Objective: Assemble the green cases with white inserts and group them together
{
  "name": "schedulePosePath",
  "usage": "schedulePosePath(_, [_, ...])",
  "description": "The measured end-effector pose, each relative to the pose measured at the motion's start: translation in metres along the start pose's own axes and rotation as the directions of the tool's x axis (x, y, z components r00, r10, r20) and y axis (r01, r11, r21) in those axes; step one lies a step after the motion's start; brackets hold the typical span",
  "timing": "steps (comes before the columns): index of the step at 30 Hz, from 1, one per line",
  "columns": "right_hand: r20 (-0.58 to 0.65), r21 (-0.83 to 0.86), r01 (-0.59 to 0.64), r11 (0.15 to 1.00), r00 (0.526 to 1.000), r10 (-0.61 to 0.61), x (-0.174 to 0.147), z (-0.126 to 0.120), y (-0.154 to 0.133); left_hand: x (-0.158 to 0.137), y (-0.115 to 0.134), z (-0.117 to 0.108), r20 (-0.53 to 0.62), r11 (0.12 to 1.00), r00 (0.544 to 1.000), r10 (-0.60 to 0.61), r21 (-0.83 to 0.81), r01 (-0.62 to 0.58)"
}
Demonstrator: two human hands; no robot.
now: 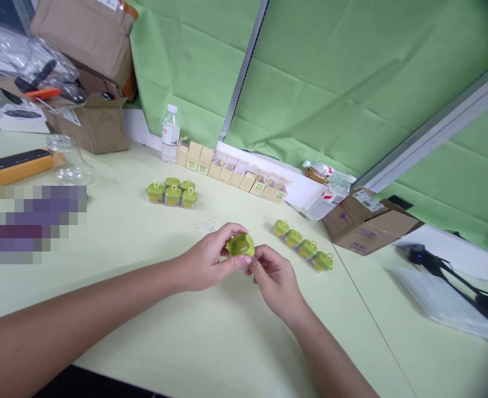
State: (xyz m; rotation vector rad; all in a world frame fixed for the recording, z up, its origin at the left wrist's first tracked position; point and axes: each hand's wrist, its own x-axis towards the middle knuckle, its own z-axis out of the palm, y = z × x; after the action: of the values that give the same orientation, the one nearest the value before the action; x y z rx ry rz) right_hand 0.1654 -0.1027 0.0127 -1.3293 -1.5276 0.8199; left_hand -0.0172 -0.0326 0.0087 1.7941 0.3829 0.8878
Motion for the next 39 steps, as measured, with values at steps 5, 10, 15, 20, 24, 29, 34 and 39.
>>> schedulePosePath(5, [0.060,0.071,-0.049,0.996,0.997,0.044,0.000,-0.003,-0.011,0.002,0.001,0.001,-0.032,0.994,0.999,0.007,-0.110,-0.011])
schedulePosePath(10, [-0.020,-0.262,0.101,0.960,0.994,-0.111,-0.001,-0.003,-0.009,0.004,-0.003,-0.007,-0.089,0.996,0.996,-0.007,0.082,0.015])
schedulePosePath(15, [-0.007,-0.523,0.061,0.850,0.997,-0.076,-0.002,0.001,0.003,0.007,-0.008,-0.014,-0.131,0.946,0.990,0.051,0.324,-0.006])
schedulePosePath(20, [0.021,-0.485,-0.015,0.874,0.999,0.029,-0.001,0.003,0.008,0.007,-0.011,-0.021,-0.118,0.870,0.983,0.143,0.489,-0.068])
schedulePosePath(24, [-0.116,-0.234,-0.089,0.968,0.991,0.063,0.001,0.001,0.006,0.008,-0.014,-0.025,-0.112,0.848,0.982,0.154,0.525,-0.073])
schedulePosePath(29, [-0.192,0.207,-0.066,0.976,0.976,0.107,0.007,-0.004,-0.001,0.008,-0.020,-0.026,-0.098,0.855,0.981,0.166,0.510,-0.094])
schedulePosePath(34, [-0.161,0.406,-0.107,0.908,0.969,0.186,0.006,-0.005,-0.008,0.007,-0.022,-0.023,-0.047,0.870,0.987,0.154,0.481,-0.113])
schedulePosePath(39, [-0.149,0.439,-0.117,0.891,0.968,0.201,0.005,-0.005,-0.006,0.007,-0.016,-0.021,-0.020,0.867,0.992,0.126,0.488,-0.100])
